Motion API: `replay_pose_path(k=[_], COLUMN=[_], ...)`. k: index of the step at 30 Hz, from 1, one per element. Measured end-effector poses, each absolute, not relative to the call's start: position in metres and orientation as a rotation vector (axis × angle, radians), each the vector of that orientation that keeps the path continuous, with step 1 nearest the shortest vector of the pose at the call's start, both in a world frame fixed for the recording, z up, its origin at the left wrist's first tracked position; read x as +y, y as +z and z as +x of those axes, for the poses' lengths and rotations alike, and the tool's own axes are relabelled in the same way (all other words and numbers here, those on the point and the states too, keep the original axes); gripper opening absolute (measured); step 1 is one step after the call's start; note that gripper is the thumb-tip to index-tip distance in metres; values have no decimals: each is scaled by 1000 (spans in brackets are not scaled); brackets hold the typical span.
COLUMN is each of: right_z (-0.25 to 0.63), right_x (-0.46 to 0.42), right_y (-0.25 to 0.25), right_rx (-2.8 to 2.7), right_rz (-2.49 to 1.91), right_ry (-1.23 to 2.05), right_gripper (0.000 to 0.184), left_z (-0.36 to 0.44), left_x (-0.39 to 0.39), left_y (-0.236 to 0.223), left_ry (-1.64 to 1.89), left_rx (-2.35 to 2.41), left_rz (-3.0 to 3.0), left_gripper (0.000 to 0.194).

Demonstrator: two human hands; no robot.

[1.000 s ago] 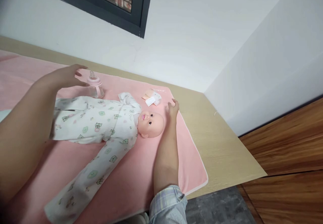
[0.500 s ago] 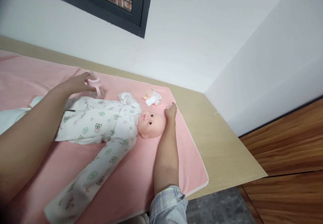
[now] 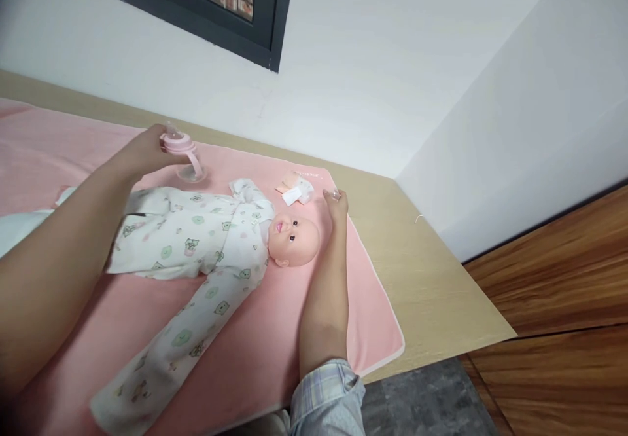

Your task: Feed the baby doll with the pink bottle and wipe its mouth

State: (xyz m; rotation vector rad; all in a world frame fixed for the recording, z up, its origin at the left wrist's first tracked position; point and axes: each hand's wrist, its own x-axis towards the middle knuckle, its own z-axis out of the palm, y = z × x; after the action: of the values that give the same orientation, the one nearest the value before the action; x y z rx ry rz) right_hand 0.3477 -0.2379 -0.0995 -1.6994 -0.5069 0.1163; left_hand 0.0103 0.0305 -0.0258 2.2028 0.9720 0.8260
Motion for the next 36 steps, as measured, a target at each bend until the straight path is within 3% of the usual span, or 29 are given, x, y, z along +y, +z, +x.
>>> replay_pose_path(k=[5,10,15,22,27,36], right_z=[323,290,239,195,184,167], right_x=[-244,-251,-246,-225,-218,-218], right_y=[-47,-3,27,28,23,23], right_rx=[-765,-1037,-1263,-1464,-1504,-1465], right_rz=[-1506,-1348,-1277,-1303,-1338,-1344], right_ry=[139,160,131,183,222,125], right_gripper=[48,54,62,66,65,91], left_z=[22,41,49,41,39,36], left_x=[-5,-47,-83,-103,-105,-108], left_y=[-1,5,6,17,19,19], left_ry=[904,893,858,874,866,909], left_rx=[851,574,424,341,391,346], left_rz=[2172,2392,2463,2488,2431,2401], left_gripper=[79,58,55,50,69,78])
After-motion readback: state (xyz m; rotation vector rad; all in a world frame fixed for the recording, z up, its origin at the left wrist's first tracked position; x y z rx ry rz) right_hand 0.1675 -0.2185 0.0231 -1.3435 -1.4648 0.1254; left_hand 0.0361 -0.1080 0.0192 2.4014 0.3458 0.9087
